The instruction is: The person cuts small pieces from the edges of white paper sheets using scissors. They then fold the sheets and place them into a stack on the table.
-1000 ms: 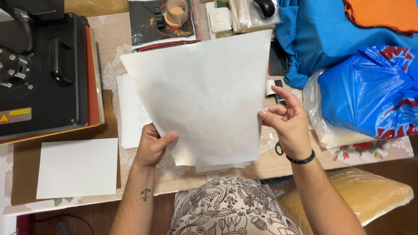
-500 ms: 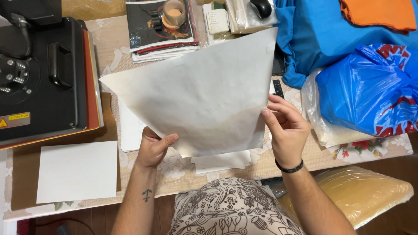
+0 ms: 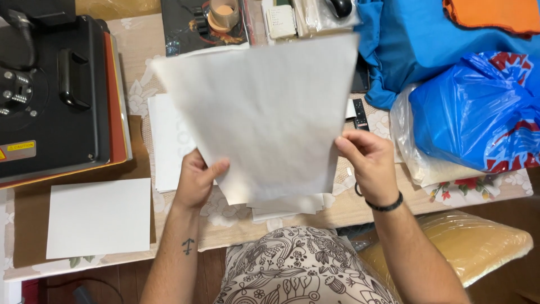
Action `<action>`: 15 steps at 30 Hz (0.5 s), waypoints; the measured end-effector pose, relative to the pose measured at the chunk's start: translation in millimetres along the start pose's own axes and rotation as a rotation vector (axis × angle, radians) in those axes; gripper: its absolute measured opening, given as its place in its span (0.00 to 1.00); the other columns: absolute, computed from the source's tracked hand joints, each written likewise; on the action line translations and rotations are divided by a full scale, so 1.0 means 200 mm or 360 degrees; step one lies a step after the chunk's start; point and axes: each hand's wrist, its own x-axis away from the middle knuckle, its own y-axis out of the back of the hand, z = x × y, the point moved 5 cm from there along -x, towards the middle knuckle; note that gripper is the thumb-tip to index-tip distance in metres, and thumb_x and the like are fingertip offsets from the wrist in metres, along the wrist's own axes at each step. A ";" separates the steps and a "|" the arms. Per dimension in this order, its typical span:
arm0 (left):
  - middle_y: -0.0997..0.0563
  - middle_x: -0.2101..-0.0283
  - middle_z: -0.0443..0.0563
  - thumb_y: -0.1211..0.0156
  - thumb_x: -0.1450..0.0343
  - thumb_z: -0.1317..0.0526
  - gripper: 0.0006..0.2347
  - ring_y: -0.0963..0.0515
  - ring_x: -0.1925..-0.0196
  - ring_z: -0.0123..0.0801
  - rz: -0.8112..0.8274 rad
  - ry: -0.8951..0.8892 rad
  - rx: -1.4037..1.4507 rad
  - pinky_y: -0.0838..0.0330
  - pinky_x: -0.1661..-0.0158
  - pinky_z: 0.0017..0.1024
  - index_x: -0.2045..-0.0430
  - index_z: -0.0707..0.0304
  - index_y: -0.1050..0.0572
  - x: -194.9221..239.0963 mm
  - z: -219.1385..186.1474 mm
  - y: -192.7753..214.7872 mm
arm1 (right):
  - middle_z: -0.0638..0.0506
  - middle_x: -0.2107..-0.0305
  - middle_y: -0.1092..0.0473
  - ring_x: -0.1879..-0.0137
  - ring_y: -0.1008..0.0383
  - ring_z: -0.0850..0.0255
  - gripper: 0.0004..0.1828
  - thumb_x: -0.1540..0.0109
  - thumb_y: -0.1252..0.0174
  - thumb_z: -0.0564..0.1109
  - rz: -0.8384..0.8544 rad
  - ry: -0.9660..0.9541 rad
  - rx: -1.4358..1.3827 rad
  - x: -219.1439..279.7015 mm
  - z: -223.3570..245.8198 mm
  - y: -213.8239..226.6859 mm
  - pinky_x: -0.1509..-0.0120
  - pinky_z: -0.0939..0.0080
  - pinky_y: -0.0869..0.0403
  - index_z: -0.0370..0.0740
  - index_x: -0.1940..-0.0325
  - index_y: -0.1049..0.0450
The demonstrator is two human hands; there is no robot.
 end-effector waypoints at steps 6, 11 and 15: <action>0.17 0.66 0.52 0.32 0.34 0.69 0.12 0.17 0.64 0.30 0.0024 0.0238 -0.0173 0.20 0.61 0.30 0.59 0.64 0.25 -0.16 -0.05 0.04 | 0.31 0.44 0.33 0.41 0.31 0.43 0.27 0.33 0.39 0.42 0.0012 0.0099 0.0268 -0.18 -0.30 0.20 0.42 0.46 0.27 0.35 0.31 0.35; 0.18 0.64 0.51 0.30 0.38 0.70 0.17 0.17 0.65 0.30 0.0261 0.0545 -0.0563 0.21 0.63 0.31 0.55 0.63 0.23 -0.40 0.01 0.11 | 0.46 0.57 0.23 0.48 0.23 0.49 0.20 0.38 0.32 0.47 -0.0096 -0.0377 0.1110 -0.06 -1.00 0.44 0.43 0.49 0.26 0.47 0.43 0.22; 0.20 0.58 0.59 0.34 0.39 0.73 0.21 0.20 0.60 0.41 0.0545 0.0869 -0.0857 0.23 0.57 0.39 0.50 0.70 0.24 -0.54 0.22 0.12 | 0.54 0.56 0.22 0.48 0.22 0.52 0.19 0.42 0.35 0.55 0.0172 -0.0907 0.1777 0.19 -1.44 0.44 0.42 0.51 0.26 0.54 0.47 0.21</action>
